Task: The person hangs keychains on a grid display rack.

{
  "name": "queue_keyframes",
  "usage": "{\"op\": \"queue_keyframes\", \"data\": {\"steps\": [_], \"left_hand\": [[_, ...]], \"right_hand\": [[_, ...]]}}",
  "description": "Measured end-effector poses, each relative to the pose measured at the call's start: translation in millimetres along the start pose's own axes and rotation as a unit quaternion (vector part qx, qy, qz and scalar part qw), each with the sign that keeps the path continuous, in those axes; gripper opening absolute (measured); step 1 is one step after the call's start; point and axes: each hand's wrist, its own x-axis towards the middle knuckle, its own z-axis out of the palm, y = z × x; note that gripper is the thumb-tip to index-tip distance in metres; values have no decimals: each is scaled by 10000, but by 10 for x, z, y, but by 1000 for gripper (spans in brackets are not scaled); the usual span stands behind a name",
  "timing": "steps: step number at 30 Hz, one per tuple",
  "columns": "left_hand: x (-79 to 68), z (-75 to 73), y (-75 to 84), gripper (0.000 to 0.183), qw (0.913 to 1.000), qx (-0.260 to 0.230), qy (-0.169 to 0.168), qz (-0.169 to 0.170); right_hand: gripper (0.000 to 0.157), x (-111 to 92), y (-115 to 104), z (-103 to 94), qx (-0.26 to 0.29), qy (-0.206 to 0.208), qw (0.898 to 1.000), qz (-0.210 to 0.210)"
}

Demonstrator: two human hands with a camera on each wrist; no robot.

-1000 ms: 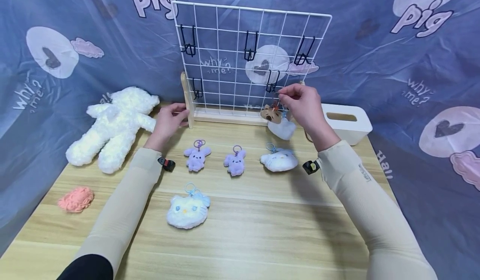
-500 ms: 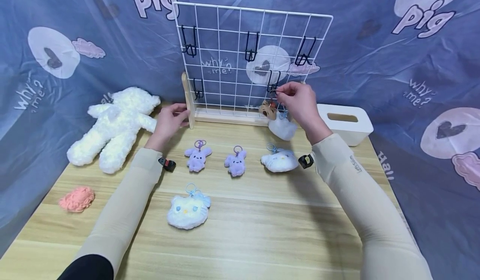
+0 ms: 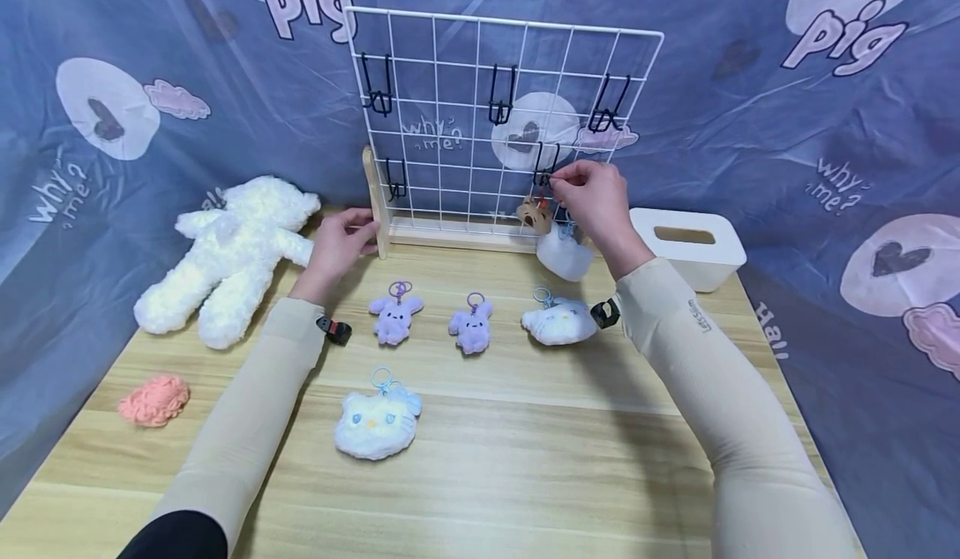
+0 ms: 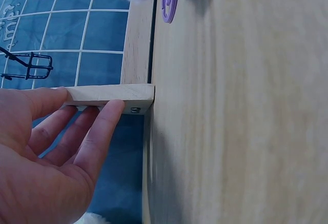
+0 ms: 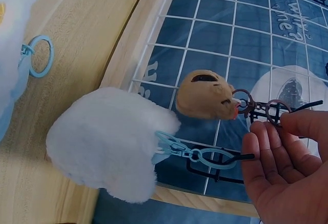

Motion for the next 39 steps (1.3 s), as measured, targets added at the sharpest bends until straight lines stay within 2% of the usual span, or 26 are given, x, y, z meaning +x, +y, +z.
{"op": "queue_keyframes", "data": {"steps": [12,18,22,29,35,39], "left_hand": [[-18,-5,9,40,10000,7,0,10],[-24,-6,17,39,10000,7,26,32],[-25,-3,21,38,10000,19,38,41],[-18,-4,6,40,9999,140,44,13],[-18,-6,13,40,9999,148,28,-16],[-12,-8,25,40,9999,124,27,-1]], "right_hand": [[27,69,-26,5,-672,80,9977,28],[27,96,-25,1,-724,105,9973,2],[27,81,-29,-12,-563,89,9983,94],[24,-47,-57,-124,-62,63,9994,337],[26,-233,-167,-218,7,135,9999,20],[24,-428,-248,-172,-1,96,9994,-325]]}}
